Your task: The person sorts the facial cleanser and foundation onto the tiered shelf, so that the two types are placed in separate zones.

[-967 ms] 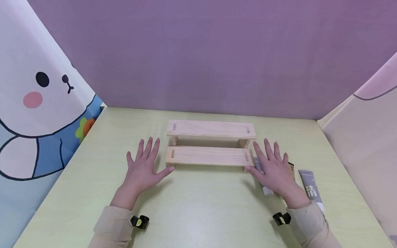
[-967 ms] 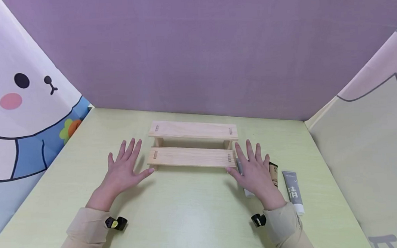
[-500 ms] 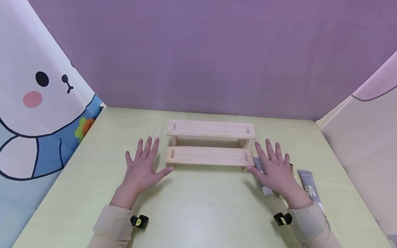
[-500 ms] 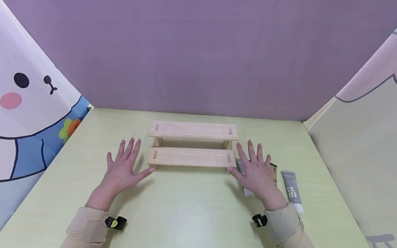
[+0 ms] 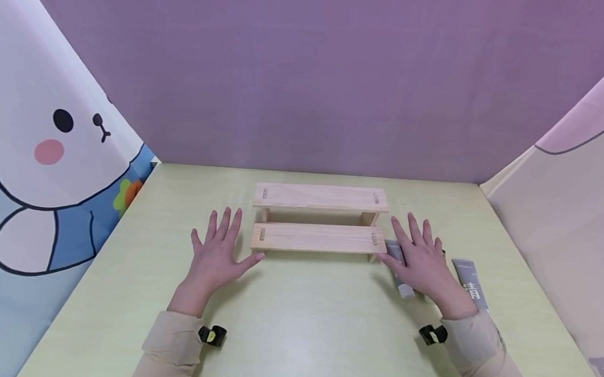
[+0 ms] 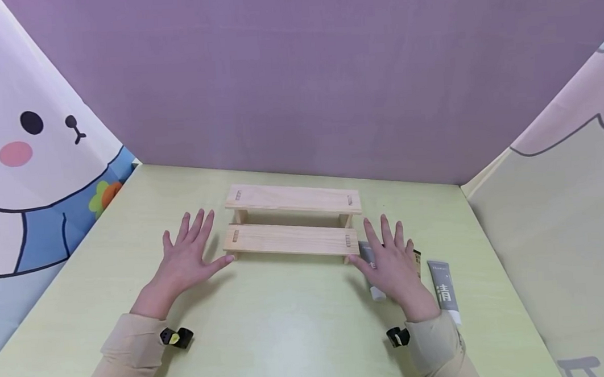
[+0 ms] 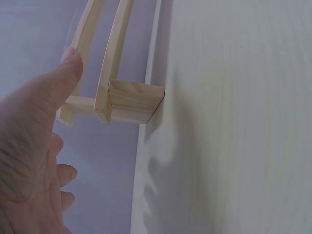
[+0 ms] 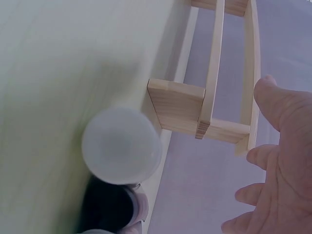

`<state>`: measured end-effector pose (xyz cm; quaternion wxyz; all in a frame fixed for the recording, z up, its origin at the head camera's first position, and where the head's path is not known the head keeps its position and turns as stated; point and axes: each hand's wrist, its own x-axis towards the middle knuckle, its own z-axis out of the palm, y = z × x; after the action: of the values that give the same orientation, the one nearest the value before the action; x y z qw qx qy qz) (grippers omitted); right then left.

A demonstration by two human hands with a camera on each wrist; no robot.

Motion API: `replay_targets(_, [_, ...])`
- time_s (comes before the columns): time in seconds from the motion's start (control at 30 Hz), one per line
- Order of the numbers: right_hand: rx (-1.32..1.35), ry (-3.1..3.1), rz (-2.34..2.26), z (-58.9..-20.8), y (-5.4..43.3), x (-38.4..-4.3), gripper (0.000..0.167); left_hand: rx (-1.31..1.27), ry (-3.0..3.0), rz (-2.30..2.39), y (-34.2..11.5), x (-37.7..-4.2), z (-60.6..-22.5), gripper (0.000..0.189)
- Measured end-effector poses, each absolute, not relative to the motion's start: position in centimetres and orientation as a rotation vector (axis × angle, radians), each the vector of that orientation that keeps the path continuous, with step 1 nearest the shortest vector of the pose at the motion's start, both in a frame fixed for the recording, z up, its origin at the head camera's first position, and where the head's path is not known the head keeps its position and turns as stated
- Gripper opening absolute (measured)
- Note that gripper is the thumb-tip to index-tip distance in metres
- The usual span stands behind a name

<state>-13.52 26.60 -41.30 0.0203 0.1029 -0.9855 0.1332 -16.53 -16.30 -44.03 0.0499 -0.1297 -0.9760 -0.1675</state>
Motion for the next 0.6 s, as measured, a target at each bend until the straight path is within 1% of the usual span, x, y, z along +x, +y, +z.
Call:
replay_targets(0.23, [0.331, -3.047, 0.416, -41.5, 27.0, -13.2, 0.082, -0.402, -2.977, -0.537, -16.3, -16.8, -44.1, 0.108])
replay_targets(0.5, [0.367, -2.994, 0.314, -42.2, 27.1, -12.8, 0.056, -0.427, -2.979, -0.638, -16.0, -17.5, -44.6, 0.102])
replay_targets(0.6, [0.345, -2.996, 0.315, -42.4, 27.1, -12.7, 0.05, -0.424, -2.996, -0.683, -15.7, -17.8, -44.6, 0.1])
